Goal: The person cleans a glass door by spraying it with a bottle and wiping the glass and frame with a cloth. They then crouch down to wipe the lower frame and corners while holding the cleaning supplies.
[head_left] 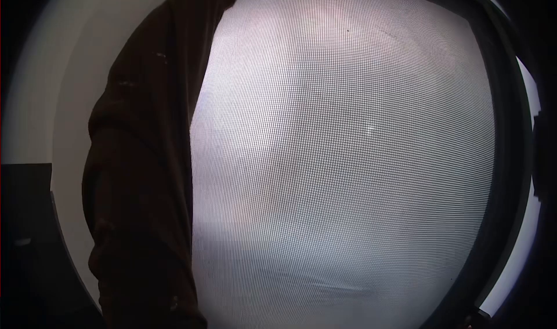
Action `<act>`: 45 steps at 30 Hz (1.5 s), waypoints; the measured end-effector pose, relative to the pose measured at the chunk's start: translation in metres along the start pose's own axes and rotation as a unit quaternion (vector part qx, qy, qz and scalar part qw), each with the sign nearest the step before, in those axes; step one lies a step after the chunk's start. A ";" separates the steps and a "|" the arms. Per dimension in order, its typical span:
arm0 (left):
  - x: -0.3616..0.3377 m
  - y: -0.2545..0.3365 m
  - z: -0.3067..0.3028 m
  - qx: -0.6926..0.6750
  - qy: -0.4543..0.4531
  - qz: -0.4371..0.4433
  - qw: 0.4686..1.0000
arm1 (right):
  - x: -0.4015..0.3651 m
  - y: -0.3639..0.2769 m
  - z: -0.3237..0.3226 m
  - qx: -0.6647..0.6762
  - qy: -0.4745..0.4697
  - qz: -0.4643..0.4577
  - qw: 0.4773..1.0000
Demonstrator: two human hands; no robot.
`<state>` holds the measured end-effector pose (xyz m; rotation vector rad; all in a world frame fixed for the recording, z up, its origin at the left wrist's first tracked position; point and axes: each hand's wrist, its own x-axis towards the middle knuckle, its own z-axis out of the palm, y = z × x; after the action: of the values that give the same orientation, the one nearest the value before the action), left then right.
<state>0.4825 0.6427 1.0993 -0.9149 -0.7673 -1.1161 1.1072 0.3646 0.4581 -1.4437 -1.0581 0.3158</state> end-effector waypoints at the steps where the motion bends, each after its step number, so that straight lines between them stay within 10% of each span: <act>1: -0.008 -0.024 0.041 0.102 0.028 0.060 0.993 | 0.007 -0.004 0.006 0.005 0.001 -0.004 1.000; 6: -0.061 -0.086 0.063 0.019 -0.117 -0.065 0.991 | 0.048 -0.019 0.034 0.035 -0.025 -0.039 0.998; 10: -0.101 -0.124 -0.113 -0.058 -0.129 -0.144 0.980 | -0.009 0.011 0.036 0.085 -0.059 -0.079 0.992; 19: -0.213 0.023 -0.180 0.040 -0.272 -0.057 0.960 | 0.049 0.013 0.060 0.127 -0.124 -0.126 0.976; 22: -0.266 0.040 -0.207 -0.012 -0.296 -0.156 0.942 | 0.050 0.007 0.064 0.124 -0.166 -0.134 0.969; 32: -0.527 0.140 -0.285 -0.063 -0.165 -0.228 0.957 | 0.039 0.050 0.068 0.192 -0.217 -0.195 0.937; 38: -0.712 0.233 -0.375 -0.081 -0.145 -0.547 0.820 | 0.027 0.062 0.049 0.219 -0.255 -0.213 0.918; 41: -0.679 0.272 -0.408 -0.130 -0.191 -0.664 0.711 | 0.019 0.069 0.043 0.232 -0.265 -0.220 0.910; 45: -0.562 0.283 -0.359 -0.216 -0.234 -0.417 0.851 | 0.012 0.075 0.037 0.244 -0.280 -0.227 0.900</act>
<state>0.6253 0.5940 0.3905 -1.3067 -1.4309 -1.9160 1.1165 0.4109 0.3878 -0.6270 -1.6048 0.6261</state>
